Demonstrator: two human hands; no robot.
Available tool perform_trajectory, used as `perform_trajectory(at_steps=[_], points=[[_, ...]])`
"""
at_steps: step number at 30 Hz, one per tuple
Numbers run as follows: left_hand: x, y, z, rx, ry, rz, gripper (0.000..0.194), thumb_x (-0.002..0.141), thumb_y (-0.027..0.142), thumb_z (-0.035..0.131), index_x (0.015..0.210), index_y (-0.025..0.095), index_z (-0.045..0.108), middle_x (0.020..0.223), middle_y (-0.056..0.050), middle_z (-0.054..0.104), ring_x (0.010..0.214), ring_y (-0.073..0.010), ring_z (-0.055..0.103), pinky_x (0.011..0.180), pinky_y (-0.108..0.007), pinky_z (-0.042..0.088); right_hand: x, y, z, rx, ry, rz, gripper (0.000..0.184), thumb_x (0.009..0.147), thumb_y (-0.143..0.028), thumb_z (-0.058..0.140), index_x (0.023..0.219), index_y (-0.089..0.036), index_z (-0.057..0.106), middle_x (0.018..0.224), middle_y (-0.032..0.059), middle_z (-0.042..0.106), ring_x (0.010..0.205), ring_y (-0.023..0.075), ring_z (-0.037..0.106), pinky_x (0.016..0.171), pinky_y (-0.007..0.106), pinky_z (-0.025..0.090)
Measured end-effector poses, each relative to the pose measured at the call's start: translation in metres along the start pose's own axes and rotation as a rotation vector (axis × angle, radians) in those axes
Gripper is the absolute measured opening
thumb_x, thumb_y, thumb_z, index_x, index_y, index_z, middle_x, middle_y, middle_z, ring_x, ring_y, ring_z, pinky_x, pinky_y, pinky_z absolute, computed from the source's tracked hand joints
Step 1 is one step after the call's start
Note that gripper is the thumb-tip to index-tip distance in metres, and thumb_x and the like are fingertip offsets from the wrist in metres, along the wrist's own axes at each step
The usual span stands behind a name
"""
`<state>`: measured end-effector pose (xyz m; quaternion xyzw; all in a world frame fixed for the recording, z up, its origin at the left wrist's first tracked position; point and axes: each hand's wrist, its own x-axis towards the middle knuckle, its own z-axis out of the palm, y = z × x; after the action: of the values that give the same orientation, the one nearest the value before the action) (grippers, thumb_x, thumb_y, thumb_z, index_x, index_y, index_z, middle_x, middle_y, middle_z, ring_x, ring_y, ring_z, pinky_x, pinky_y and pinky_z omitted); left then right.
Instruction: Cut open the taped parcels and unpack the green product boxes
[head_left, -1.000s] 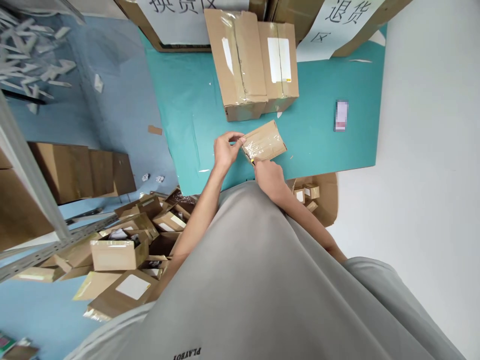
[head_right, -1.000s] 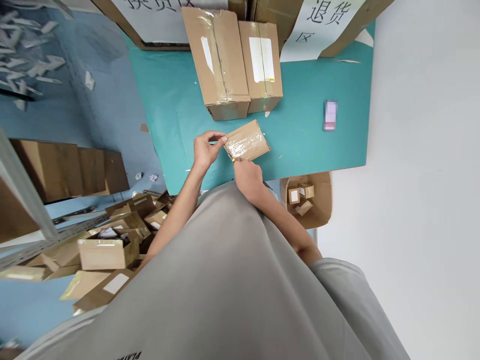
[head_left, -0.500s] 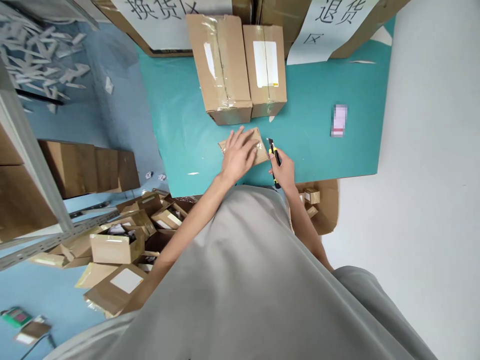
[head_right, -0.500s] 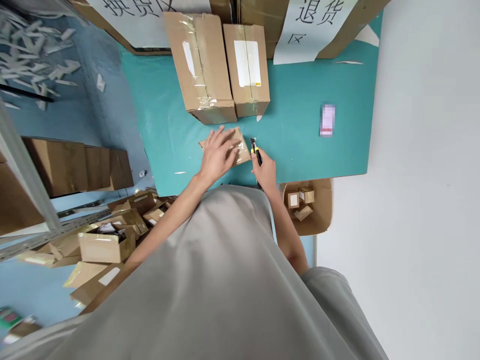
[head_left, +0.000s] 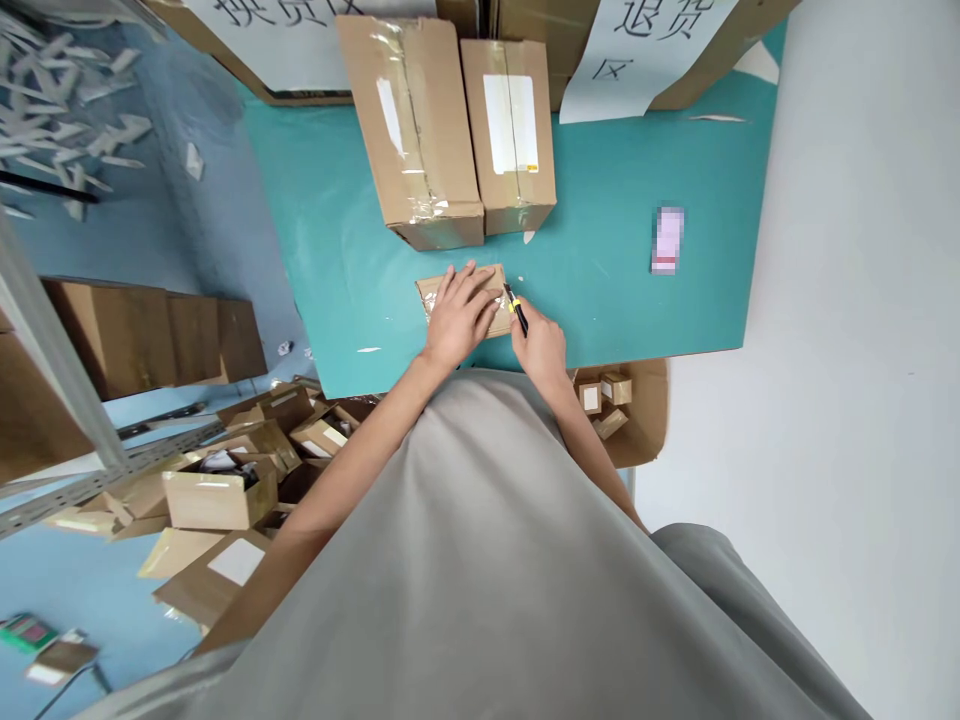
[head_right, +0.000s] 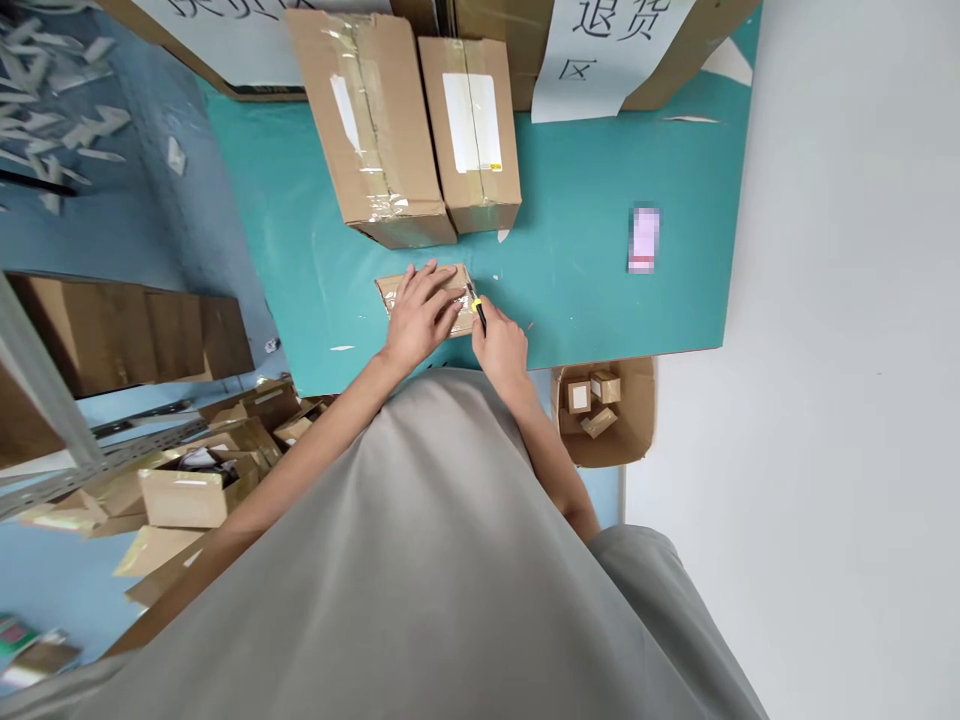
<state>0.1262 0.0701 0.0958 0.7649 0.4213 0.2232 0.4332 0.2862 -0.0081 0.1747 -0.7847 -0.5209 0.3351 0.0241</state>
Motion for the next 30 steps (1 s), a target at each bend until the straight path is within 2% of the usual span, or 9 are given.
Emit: perform_trajectory(at_steps=[8,13,16,19,23,28,30], points=[[-0.002,-0.003,0.002,0.205,-0.042,0.092,0.048,0.118,0.055,0.039,0.136,0.028,0.075,0.165,-0.010,0.065,0.171,-0.0327,0.041,0.145,-0.066,0.020,-0.010,-0.022,-0.005,-0.166,-0.035,0.118,0.053,0.121,-0.027,0.036,0.170,-0.016,0.052,0.139,0.0184,0.081,0.118,0.0327,0.080,0.103,0.040,0.058],[-0.002,-0.009,0.009,0.197,-0.012,0.157,0.039,0.116,0.045,0.046,0.142,0.030,0.070,0.167,-0.010,0.063,0.171,-0.0327,0.041,0.143,-0.071,0.021,-0.008,-0.037,-0.009,-0.231,-0.022,0.169,0.048,0.119,-0.023,0.037,0.162,-0.014,0.058,0.132,0.0204,0.083,0.115,0.0337,0.081,0.097,0.041,0.061],[-0.001,-0.011,0.015,0.153,-0.026,0.161,0.042,0.116,0.046,0.045,0.148,0.029,0.066,0.169,-0.010,0.061,0.173,-0.0331,0.036,0.143,-0.073,0.017,-0.011,-0.042,-0.012,-0.253,-0.035,0.216,0.045,0.120,-0.023,0.038,0.159,-0.015,0.060,0.130,0.0210,0.083,0.116,0.0335,0.082,0.098,0.042,0.061],[-0.002,-0.012,0.020,0.101,-0.027,0.154,0.045,0.117,0.049,0.041,0.147,0.028,0.068,0.169,-0.010,0.061,0.174,-0.0342,0.033,0.144,-0.073,0.013,-0.019,-0.042,-0.013,-0.269,-0.055,0.255,0.043,0.122,-0.026,0.038,0.157,-0.017,0.061,0.127,0.0203,0.083,0.117,0.0324,0.081,0.099,0.042,0.060],[-0.003,-0.014,0.023,0.072,-0.011,0.161,0.042,0.118,0.048,0.042,0.144,0.027,0.069,0.169,-0.010,0.061,0.175,-0.0332,0.032,0.144,-0.074,0.013,-0.031,-0.039,-0.011,-0.287,-0.074,0.283,0.043,0.121,-0.029,0.040,0.157,-0.018,0.061,0.128,0.0203,0.082,0.119,0.0336,0.080,0.099,0.042,0.060],[-0.003,-0.015,0.021,0.097,-0.002,0.169,0.035,0.114,0.043,0.054,0.141,0.026,0.068,0.168,-0.012,0.062,0.173,-0.0323,0.035,0.143,-0.074,0.017,-0.044,-0.036,-0.008,-0.304,-0.082,0.298,0.043,0.121,-0.029,0.039,0.154,-0.018,0.064,0.126,0.0210,0.082,0.117,0.0355,0.081,0.096,0.042,0.060],[-0.004,-0.015,0.019,0.095,0.004,0.173,0.034,0.115,0.044,0.053,0.139,0.026,0.070,0.167,-0.012,0.063,0.173,-0.0324,0.035,0.144,-0.074,0.017,-0.047,-0.037,-0.010,-0.304,-0.077,0.285,0.044,0.121,-0.030,0.039,0.155,-0.018,0.064,0.125,0.0209,0.083,0.116,0.0353,0.081,0.096,0.042,0.059]])
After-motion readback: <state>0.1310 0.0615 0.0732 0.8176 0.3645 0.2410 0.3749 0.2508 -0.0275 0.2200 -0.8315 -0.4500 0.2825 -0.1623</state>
